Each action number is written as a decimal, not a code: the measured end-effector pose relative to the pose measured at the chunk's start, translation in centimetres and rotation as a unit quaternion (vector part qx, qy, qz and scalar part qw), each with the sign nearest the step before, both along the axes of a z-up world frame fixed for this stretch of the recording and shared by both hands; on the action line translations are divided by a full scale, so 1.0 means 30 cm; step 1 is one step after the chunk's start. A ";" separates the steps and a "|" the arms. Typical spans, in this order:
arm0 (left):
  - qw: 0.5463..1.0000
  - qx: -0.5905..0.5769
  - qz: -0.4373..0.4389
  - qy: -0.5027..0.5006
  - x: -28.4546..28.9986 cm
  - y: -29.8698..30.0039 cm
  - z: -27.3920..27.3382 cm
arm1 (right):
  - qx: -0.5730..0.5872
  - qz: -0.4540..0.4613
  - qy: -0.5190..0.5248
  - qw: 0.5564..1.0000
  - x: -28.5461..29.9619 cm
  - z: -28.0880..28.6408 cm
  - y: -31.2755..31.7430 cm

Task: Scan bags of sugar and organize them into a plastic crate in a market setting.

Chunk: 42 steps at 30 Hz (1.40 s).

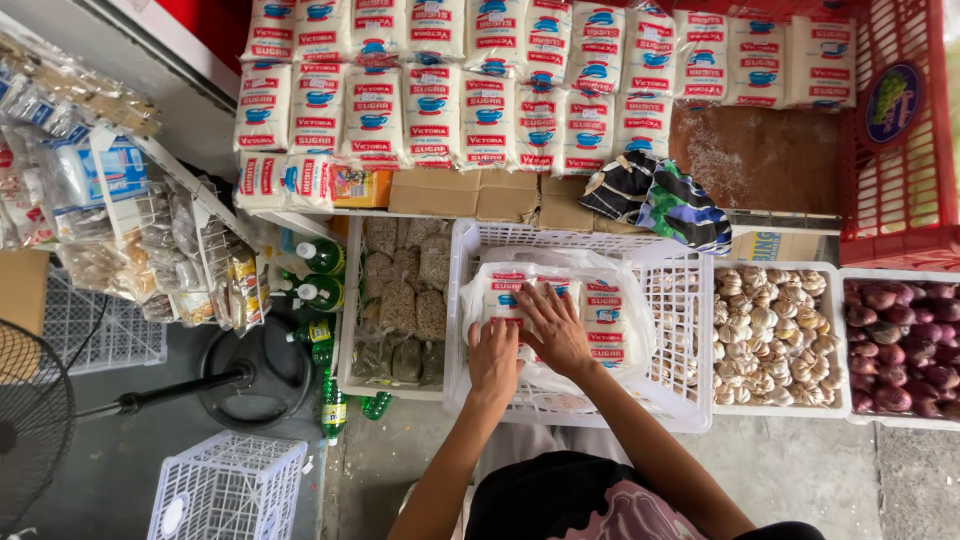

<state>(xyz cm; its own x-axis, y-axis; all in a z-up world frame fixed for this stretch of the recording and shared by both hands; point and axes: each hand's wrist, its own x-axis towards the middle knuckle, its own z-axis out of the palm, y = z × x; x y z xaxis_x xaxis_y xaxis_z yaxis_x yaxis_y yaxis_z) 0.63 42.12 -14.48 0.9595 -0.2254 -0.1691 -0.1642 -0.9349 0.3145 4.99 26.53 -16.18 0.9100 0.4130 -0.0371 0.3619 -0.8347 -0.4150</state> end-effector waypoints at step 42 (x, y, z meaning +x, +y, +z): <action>0.997 0.019 0.068 0.043 0.118 -0.157 -0.018 | -0.229 0.027 0.052 0.972 0.037 0.265 -0.663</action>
<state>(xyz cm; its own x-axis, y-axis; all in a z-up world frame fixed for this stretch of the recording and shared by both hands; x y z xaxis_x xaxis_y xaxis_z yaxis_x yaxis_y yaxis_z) 4.17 37.41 -15.02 0.9623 -0.0856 -0.2583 -0.0087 -0.9584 0.2854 6.10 6.63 -8.24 0.8691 0.3780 -0.3190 0.3854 -0.9218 -0.0421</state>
